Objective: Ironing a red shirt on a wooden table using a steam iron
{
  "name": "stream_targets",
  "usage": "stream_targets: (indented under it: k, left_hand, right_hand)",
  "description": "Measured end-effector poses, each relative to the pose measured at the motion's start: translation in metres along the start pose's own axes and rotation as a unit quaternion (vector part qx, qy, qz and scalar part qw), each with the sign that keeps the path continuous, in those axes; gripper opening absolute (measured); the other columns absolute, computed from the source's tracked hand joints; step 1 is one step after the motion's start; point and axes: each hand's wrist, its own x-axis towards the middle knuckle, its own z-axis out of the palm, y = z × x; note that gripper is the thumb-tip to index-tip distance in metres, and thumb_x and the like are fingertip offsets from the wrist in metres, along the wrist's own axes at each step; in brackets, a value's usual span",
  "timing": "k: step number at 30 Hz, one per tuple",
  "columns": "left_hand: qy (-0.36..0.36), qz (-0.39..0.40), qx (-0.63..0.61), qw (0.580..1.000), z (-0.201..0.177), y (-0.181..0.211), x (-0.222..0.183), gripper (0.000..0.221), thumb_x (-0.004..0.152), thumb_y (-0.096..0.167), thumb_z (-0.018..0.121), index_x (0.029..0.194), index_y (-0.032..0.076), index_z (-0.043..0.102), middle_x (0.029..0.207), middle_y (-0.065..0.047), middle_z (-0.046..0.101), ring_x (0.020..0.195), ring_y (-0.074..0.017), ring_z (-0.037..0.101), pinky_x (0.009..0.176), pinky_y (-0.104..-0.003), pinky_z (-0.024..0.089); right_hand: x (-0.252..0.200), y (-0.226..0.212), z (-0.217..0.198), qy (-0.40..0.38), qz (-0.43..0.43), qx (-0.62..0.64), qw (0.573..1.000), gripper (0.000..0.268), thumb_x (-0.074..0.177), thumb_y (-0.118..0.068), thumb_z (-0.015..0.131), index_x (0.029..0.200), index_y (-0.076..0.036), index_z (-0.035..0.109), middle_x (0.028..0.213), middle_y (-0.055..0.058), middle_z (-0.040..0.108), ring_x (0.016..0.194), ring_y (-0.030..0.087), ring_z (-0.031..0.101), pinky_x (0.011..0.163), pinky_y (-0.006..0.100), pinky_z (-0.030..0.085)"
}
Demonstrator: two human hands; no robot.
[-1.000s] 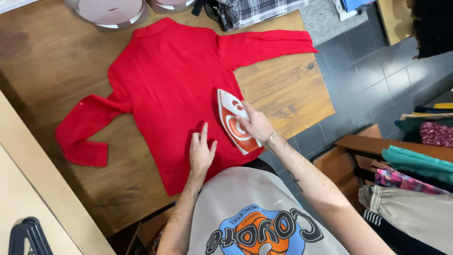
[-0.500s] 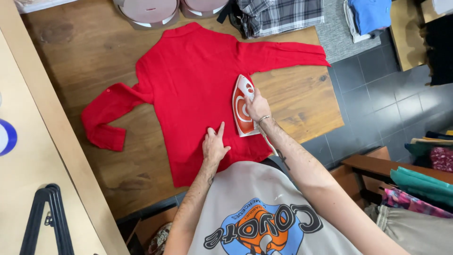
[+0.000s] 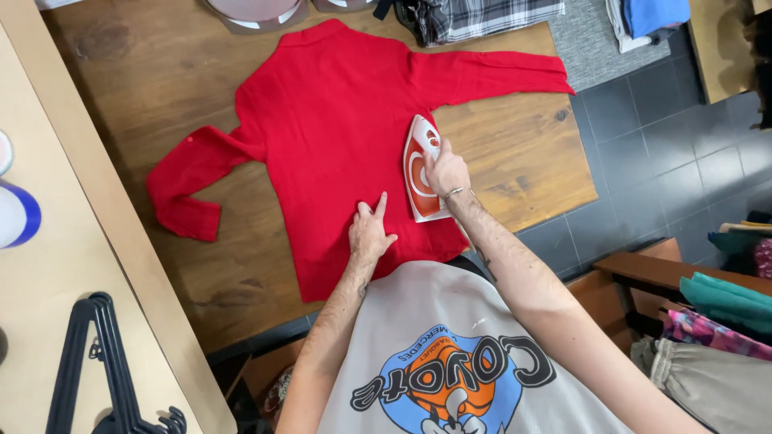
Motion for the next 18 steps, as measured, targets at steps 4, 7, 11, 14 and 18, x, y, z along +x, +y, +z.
stream_targets:
  k: [4, 7, 11, 14, 18]
  left_hand:
    - [-0.005, 0.000, 0.004, 1.000, -0.002, 0.000, -0.002, 0.108, 0.078, 0.039, 0.089, 0.164, 0.030, 0.024, 0.127, -0.013, 0.045, 0.119, -0.0346, 0.059, 0.094, -0.046, 0.059]
    - [0.000, 0.002, 0.001, 1.000, 0.001, -0.001, 0.001, 0.108, 0.078, 0.038, 0.089, 0.164, 0.030, 0.025, 0.127, -0.014, 0.046, 0.118, -0.0349, 0.059, 0.093, -0.047, 0.059]
    - [0.006, 0.010, -0.012, 1.000, 0.006, -0.005, 0.004, 0.108, 0.076, 0.035, 0.090, 0.163, 0.030, 0.027, 0.127, -0.013, 0.046, 0.118, -0.0357, 0.060, 0.093, -0.047, 0.060]
    - [-0.024, 0.002, -0.105, 0.994, 0.014, -0.008, 0.003, 0.101, 0.080, 0.028, 0.086, 0.163, 0.022, 0.029, 0.134, -0.020, 0.045, 0.124, -0.0420, 0.058, 0.099, -0.051, 0.058]
    - [-0.026, 0.015, -0.083, 0.996, 0.057, -0.029, -0.003, 0.078, 0.081, 0.030, 0.083, 0.150, 0.017, 0.048, 0.131, -0.017, 0.048, 0.120, -0.0394, 0.061, 0.094, -0.048, 0.059]
  right_hand:
    - [0.003, 0.011, 0.007, 0.021, 0.002, 0.013, 1.000, 0.054, 0.104, -0.049, 0.046, 0.147, -0.017, 0.041, 0.112, 0.036, 0.068, 0.114, 0.051, 0.066, 0.099, 0.058, 0.054]
    - [0.004, 0.017, 0.007, 0.021, -0.019, 0.008, 1.000, 0.053, 0.103, -0.049, 0.048, 0.146, -0.018, 0.042, 0.111, 0.036, 0.069, 0.113, 0.051, 0.066, 0.099, 0.059, 0.053]
    - [-0.001, 0.029, 0.006, 0.000, -0.066, 0.002, 0.998, 0.057, 0.100, -0.048, 0.054, 0.148, -0.019, 0.044, 0.114, 0.036, 0.069, 0.115, 0.052, 0.065, 0.101, 0.060, 0.052]
    - [-0.018, 0.032, -0.005, -0.030, -0.120, 0.023, 0.992, 0.063, 0.093, -0.046, 0.063, 0.149, -0.021, 0.049, 0.120, 0.032, 0.069, 0.118, 0.051, 0.063, 0.104, 0.060, 0.050]
    - [-0.064, 0.022, -0.023, -0.080, -0.106, 0.060, 0.989, 0.065, 0.086, -0.043, 0.073, 0.148, -0.034, 0.054, 0.122, 0.027, 0.070, 0.120, 0.047, 0.063, 0.106, 0.053, 0.050]
